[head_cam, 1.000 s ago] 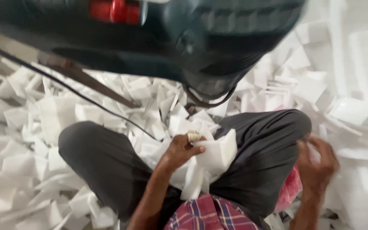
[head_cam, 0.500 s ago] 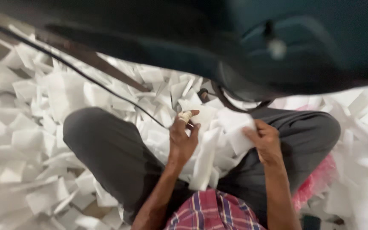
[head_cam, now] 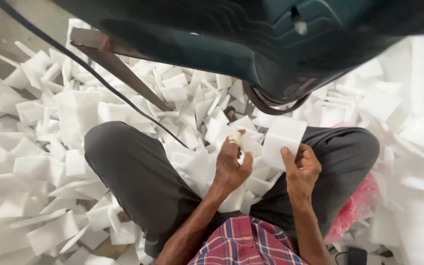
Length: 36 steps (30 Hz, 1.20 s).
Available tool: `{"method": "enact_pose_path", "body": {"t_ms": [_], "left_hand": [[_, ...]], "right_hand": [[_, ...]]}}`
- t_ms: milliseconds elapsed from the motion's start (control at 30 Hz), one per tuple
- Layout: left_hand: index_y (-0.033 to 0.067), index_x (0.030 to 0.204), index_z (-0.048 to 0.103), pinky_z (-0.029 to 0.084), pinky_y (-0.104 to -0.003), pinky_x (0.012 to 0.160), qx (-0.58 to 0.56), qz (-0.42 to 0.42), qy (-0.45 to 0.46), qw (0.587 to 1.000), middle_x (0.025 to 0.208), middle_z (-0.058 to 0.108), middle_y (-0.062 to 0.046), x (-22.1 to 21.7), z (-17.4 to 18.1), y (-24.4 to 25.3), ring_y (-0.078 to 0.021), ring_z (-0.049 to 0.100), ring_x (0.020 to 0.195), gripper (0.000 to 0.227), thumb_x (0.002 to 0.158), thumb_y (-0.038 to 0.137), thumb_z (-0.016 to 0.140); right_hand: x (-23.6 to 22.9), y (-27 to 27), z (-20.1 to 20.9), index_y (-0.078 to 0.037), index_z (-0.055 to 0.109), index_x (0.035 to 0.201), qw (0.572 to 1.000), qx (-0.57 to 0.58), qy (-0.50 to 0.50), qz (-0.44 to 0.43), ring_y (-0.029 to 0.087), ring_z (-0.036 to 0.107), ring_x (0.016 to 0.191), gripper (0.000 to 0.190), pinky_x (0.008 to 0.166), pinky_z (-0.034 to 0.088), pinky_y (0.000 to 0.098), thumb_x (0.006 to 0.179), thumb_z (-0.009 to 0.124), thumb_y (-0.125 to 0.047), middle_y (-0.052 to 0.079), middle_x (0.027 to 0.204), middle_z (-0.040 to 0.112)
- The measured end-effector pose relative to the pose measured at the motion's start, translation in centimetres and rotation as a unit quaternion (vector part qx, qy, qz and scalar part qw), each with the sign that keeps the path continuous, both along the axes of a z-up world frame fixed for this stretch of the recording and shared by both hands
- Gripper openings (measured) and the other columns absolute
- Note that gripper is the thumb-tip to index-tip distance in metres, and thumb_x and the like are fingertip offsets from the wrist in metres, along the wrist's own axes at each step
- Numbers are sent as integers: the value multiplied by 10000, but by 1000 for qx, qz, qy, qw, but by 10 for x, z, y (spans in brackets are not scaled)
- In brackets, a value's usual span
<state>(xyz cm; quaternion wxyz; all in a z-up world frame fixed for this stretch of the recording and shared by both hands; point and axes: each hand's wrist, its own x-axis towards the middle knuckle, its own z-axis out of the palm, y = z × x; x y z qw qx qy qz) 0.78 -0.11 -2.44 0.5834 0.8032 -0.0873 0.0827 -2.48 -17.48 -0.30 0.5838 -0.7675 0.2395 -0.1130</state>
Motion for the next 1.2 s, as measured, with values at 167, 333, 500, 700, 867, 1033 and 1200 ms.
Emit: {"method": "enact_pose_path", "body": {"t_ms": [167, 333, 500, 700, 867, 1033, 1200], "left_hand": [[-26, 1407, 466, 581, -347, 833, -100, -122, 207, 965, 1167, 622, -168, -6, 19, 5, -240, 683, 998, 860, 689, 141, 909], [-19, 1436, 448, 598, -343, 904, -117, -137, 237, 955, 1258, 590, -157, -9, 31, 8, -252, 673, 1119, 938, 638, 126, 920], [-16, 1475, 447, 619, -354, 959, -161, -166, 240, 943, 1472, 395, -183, -13, 26, 8, -273, 618, 1240, 915, 694, 112, 906], [5, 1507, 415, 575, -356, 988, -289, -241, 221, 900, 1464, 442, -128, -18, 20, 6, -226, 621, 1240, 898, 735, 26, 873], [24, 1467, 569, 571, -323, 794, -213, -160, 244, 932, 1012, 682, -138, -14, 24, 15, -211, 619, 864, 820, 725, 26, 920], [14, 1415, 557, 531, -300, 834, -416, 44, 140, 898, 1178, 671, -104, -6, 33, 57, -187, 621, 1020, 609, 814, 1, 658], [16, 1380, 547, 551, -308, 957, -326, 279, -28, 903, 1327, 603, -121, 29, 90, 166, -209, 635, 1161, 526, 865, -84, 581]], "right_hand": [[-9, 3, 2, 44, 661, 1110, 996, 88, -12, 10, 62, 644, 789, 214, 725, 519, 203, 950, 733, -78, 60, 942, 729], [-16, -8, -14, 38, 671, 1113, 964, 264, 4, 6, 97, 674, 840, 210, 761, 550, 246, 958, 719, -96, 76, 986, 724], [-29, -10, -19, 8, 680, 1133, 943, 330, 41, -1, 130, 704, 843, 249, 763, 571, 288, 952, 663, -162, 62, 993, 741], [-46, -7, -15, -2, 677, 1191, 918, 390, 42, -56, 136, 682, 899, 282, 788, 560, 289, 995, 659, -204, 48, 1019, 728], [-32, 6, -12, -13, 699, 1131, 895, 437, 93, -25, 147, 706, 825, 324, 689, 570, 294, 922, 645, -254, 55, 969, 750], [11, -14, -13, 18, 689, 1141, 971, 237, -10, 17, 108, 576, 711, 241, 543, 421, 265, 1013, 694, -186, 50, 936, 687], [66, -5, -23, 70, 630, 1097, 987, -93, -34, 124, 99, 613, 760, 291, 661, 514, 264, 975, 703, -185, 68, 906, 693]]}}
